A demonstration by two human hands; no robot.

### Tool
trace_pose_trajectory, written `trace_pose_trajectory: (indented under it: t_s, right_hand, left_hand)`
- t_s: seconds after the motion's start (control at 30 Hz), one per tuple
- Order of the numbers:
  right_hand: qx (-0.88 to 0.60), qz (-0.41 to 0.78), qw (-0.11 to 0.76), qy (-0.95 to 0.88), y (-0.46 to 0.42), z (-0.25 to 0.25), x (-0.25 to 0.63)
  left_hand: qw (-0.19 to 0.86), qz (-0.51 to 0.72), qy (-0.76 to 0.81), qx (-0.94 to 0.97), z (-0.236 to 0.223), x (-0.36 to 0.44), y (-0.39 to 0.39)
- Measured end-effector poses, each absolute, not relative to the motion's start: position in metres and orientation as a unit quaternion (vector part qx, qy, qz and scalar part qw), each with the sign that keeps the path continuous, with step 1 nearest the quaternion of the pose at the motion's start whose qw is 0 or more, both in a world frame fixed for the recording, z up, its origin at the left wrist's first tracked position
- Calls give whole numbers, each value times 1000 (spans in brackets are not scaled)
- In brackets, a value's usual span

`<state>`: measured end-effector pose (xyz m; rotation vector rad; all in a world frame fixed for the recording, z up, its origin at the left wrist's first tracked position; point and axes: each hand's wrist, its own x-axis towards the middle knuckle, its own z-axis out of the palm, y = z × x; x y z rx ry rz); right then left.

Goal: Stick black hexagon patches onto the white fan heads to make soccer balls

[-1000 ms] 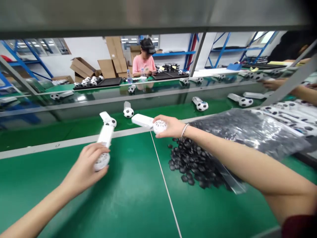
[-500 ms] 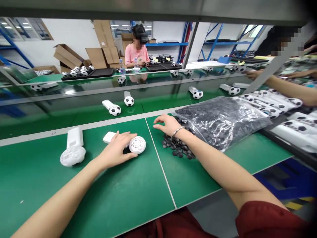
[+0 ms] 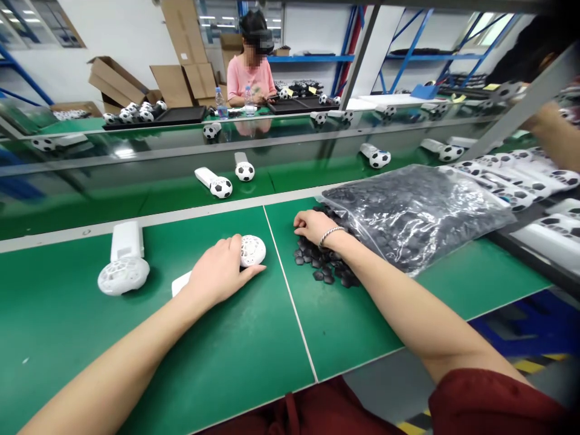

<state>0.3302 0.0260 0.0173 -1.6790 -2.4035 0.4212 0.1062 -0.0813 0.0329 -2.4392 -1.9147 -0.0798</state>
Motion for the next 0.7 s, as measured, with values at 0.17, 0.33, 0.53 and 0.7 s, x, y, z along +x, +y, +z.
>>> trace_pose_trajectory:
  t_s: [0.17,0.33,0.53,0.7]
  right_hand:
    - [-552,139,92,-817,22,22,331]
    - [-519,124,117,-838,8,26,328]
    - [-488,159,138,-847,0,26,322]
    - [-450,178,159,-860,-4,23,315]
  left_hand:
    - [-25,-30,-612,-790,39,103,-82]
    - [-106,-22,-602,-791,45,98,-84]
    - [-85,-35,-616,-782,42,101,-85]
    - [-89,-39,-617,-781,42,101,-86]
